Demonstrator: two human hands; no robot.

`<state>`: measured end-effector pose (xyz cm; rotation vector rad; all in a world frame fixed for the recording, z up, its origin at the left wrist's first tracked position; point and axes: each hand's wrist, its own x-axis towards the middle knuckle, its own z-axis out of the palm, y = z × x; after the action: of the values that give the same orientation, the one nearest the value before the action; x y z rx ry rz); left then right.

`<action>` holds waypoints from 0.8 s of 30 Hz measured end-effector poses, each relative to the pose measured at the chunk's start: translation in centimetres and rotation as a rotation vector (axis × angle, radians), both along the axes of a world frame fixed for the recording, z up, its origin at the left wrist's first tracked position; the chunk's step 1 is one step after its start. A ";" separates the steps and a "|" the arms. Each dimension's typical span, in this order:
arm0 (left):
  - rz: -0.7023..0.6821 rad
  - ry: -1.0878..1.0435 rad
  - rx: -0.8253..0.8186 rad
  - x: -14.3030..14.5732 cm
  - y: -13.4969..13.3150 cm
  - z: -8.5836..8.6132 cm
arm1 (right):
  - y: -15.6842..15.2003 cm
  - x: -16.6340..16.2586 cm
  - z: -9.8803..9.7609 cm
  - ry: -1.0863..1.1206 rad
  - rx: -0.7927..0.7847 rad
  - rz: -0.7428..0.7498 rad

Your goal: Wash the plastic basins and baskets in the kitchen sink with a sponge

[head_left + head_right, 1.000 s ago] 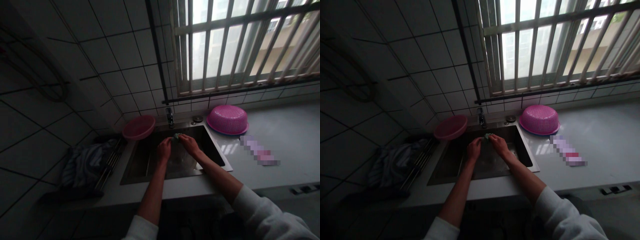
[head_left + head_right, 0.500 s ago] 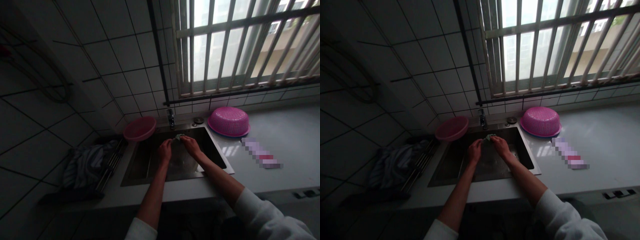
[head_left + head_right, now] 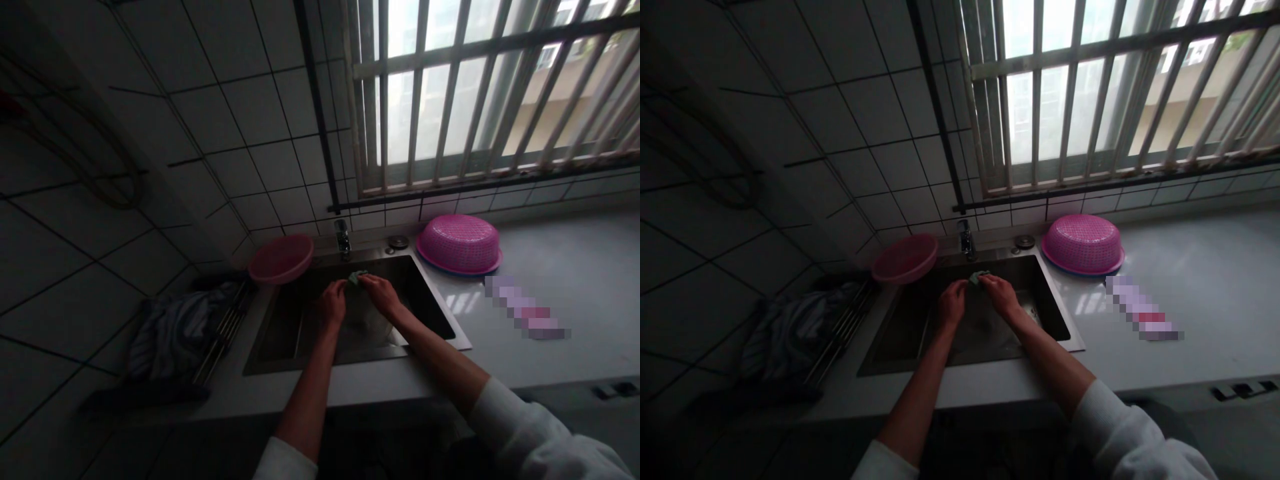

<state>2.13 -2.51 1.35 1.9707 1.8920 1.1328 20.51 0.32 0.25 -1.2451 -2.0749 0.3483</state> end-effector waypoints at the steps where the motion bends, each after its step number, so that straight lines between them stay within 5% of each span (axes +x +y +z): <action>1: 0.078 -0.043 0.015 -0.5 0.0 0.0 | 0.3 0.6 -0.1 0.016 -0.015 -0.066; 4: 0.264 -0.157 0.035 -1.7 0.2 0.0 | 1.2 3.0 -0.6 0.060 -0.083 -0.242; 7: 0.232 -0.152 0.044 -1.8 0.2 0.0 | 1.3 4.1 -0.9 0.063 -0.107 -0.290; 15: -0.076 0.033 -0.024 0.2 0.1 -0.1 | -0.1 -0.6 -0.1 -0.061 -0.001 0.043; 21: 0.262 -0.146 0.032 -1.6 0.1 0.3 | 1.0 2.7 -0.2 0.076 -0.084 -0.271; 24: 0.255 -0.097 0.010 -1.7 0.0 0.4 | 1.0 3.5 -0.3 0.065 -0.119 -0.289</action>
<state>0.45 -2.46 1.72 1.6800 2.1337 1.2783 24.05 1.36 0.00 -1.5600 -1.8090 0.3773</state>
